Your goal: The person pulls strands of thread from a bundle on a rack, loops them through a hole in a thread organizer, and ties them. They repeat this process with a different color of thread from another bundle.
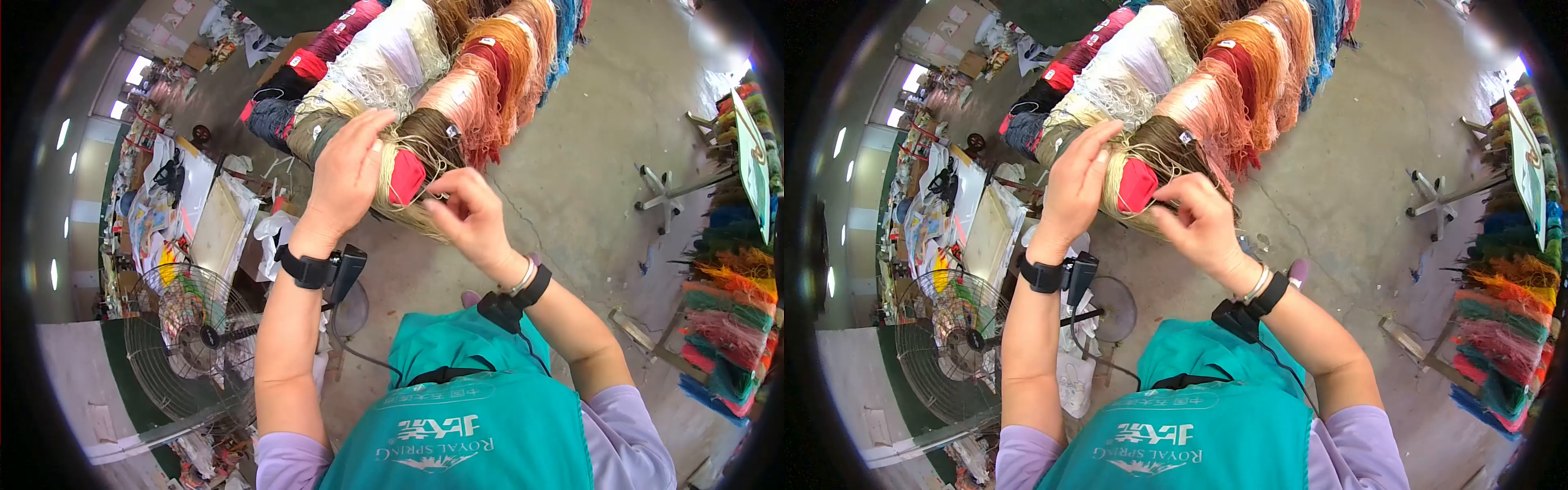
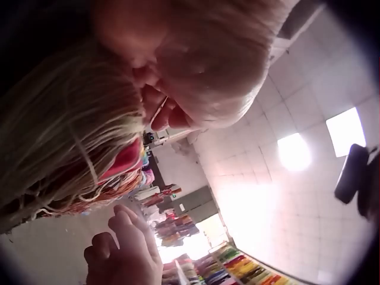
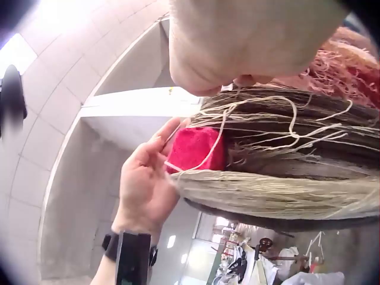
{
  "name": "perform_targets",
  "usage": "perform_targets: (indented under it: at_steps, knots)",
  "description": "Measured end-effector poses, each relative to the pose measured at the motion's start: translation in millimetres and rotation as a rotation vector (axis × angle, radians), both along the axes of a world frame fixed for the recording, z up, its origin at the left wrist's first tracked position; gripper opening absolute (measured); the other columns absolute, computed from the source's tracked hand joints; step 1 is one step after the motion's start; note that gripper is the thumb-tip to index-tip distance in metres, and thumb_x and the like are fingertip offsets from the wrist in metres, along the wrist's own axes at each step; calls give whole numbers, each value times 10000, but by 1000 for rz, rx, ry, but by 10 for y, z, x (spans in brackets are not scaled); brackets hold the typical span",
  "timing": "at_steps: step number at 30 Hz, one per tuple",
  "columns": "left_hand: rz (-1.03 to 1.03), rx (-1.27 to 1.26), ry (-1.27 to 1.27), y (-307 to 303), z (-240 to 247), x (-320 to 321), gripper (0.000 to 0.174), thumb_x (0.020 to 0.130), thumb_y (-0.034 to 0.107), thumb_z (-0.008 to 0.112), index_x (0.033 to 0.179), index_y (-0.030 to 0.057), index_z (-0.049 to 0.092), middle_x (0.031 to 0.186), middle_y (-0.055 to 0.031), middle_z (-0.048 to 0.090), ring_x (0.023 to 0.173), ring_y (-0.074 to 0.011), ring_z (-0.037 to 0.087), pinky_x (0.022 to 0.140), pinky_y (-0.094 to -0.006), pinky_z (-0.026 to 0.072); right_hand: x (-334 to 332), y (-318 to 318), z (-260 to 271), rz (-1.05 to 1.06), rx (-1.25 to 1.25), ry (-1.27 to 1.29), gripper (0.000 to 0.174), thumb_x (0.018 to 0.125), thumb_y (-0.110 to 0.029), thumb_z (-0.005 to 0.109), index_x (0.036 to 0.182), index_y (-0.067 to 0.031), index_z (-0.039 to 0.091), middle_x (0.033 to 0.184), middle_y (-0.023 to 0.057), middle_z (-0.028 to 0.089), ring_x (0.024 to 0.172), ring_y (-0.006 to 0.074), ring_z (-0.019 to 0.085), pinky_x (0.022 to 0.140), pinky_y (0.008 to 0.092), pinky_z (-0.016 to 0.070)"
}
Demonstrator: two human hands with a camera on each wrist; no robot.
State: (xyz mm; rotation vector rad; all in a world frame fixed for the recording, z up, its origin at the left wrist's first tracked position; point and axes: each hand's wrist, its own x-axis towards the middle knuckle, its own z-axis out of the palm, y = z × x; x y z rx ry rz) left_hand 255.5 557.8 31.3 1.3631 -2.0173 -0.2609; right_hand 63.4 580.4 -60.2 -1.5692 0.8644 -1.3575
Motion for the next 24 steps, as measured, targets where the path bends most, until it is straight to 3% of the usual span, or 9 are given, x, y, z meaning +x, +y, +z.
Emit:
perform_targets:
  at_steps: [3,6,9,15,18,21,24]
  knots:
    - [27,-75,-403,-13,-107,-2,341,981,216,434,1235,79,616,1233,-107,636,1224,-257,550,1103,-451,287,111,79,68,-8,-72,184,230,755,-93,765,959,-92,661,967,56,595,626,170,570,570,289,480]
    - [53,-64,-370,-30,-114,-16,321,975,216,447,1213,94,625,1222,-96,640,1209,-257,554,1092,-445,295,233,79,-45,-45,-89,273,217,741,-92,775,922,-87,655,973,80,605,732,260,628,622,330,512]
    - [69,-72,-364,-19,-123,-30,300,950,202,479,1195,102,621,1185,-86,650,1172,-252,570,1082,-443,304,203,42,-87,56,-84,126,163,746,-58,750,869,-73,645,958,78,607,716,229,620,617,309,509]
    - [71,-89,-362,-35,-129,-44,294,952,191,474,1186,97,626,1178,-80,653,1167,-244,572,1073,-442,307,37,70,36,317,133,-84,93,781,11,675,830,-35,612,978,49,622,677,68,537,542,238,438]
    - [66,-99,-357,-18,-130,-31,296,962,191,460,1184,91,628,1181,-80,652,1164,-238,574,1067,-439,308,51,177,-26,309,235,-223,64,819,12,654,822,-24,602,962,47,640,642,37,514,522,220,422]
    - [33,-146,-356,-39,-133,-14,289,961,186,465,1178,87,627,1166,-79,657,1137,-233,585,1052,-429,320,107,286,-6,318,564,-485,61,856,13,622,822,-21,583,932,76,666,604,41,520,519,202,426]
    - [-4,-192,-345,-25,-176,12,279,954,179,478,1171,82,625,1137,-79,664,1101,-231,596,1031,-417,338,170,415,21,265,615,-532,68,925,-51,566,870,-51,527,837,86,691,519,56,521,459,187,386]
